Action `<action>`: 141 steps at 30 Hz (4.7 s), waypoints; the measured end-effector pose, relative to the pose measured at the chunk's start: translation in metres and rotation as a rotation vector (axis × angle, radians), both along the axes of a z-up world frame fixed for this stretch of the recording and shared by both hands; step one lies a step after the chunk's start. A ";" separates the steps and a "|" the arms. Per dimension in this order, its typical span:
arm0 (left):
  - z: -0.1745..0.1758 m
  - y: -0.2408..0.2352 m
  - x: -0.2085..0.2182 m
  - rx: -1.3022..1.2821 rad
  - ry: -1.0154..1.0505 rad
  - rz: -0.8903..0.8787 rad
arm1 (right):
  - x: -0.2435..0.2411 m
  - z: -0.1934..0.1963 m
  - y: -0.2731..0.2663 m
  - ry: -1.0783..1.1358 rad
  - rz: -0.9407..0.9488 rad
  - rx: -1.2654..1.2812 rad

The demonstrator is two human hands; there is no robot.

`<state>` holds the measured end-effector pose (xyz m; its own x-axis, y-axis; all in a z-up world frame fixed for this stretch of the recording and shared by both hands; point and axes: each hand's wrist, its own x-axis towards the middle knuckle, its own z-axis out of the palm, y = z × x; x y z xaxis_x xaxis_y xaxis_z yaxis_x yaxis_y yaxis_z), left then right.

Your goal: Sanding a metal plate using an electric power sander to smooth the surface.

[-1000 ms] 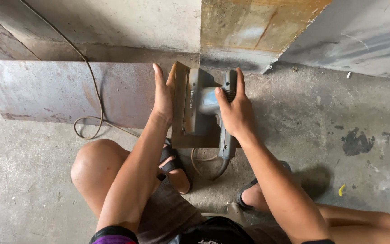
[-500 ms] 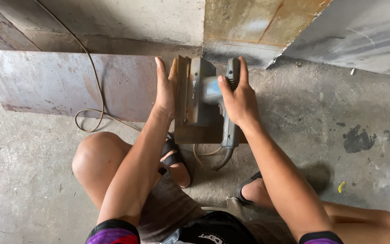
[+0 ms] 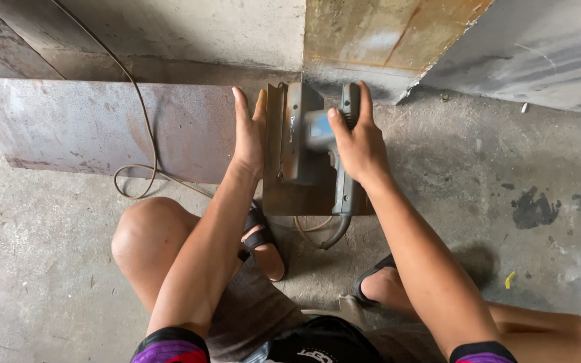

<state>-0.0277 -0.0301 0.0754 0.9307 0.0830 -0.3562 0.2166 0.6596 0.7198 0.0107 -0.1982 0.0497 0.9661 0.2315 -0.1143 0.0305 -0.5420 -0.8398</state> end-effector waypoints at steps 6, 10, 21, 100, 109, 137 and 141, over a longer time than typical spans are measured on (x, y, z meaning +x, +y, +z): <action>-0.024 0.007 0.002 0.019 0.031 -0.004 | -0.016 0.002 -0.005 0.086 -0.006 -0.062; -0.022 0.006 0.006 -0.003 -0.015 -0.012 | 0.001 -0.009 -0.004 -0.013 0.007 0.014; -0.020 0.007 0.007 0.051 -0.008 -0.023 | 0.004 -0.015 -0.004 -0.034 0.013 0.003; -0.137 0.074 0.030 1.263 0.177 -0.055 | 0.023 -0.224 -0.257 0.143 -0.714 0.226; -0.041 0.011 0.020 1.129 0.023 -0.026 | 0.010 -0.196 -0.253 0.173 -0.699 0.258; 0.021 -0.027 0.106 1.678 -0.449 -0.607 | -0.019 -0.059 -0.235 0.376 -0.653 0.276; 0.013 -0.018 0.110 1.634 -0.331 -0.529 | -0.015 -0.066 -0.239 0.341 -0.630 0.278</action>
<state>0.0819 -0.0477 0.0883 0.9834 -0.1788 -0.0297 -0.1305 -0.8120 0.5689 -0.0047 -0.4373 -0.0158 0.8468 -0.2872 -0.4477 -0.4993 -0.1389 -0.8552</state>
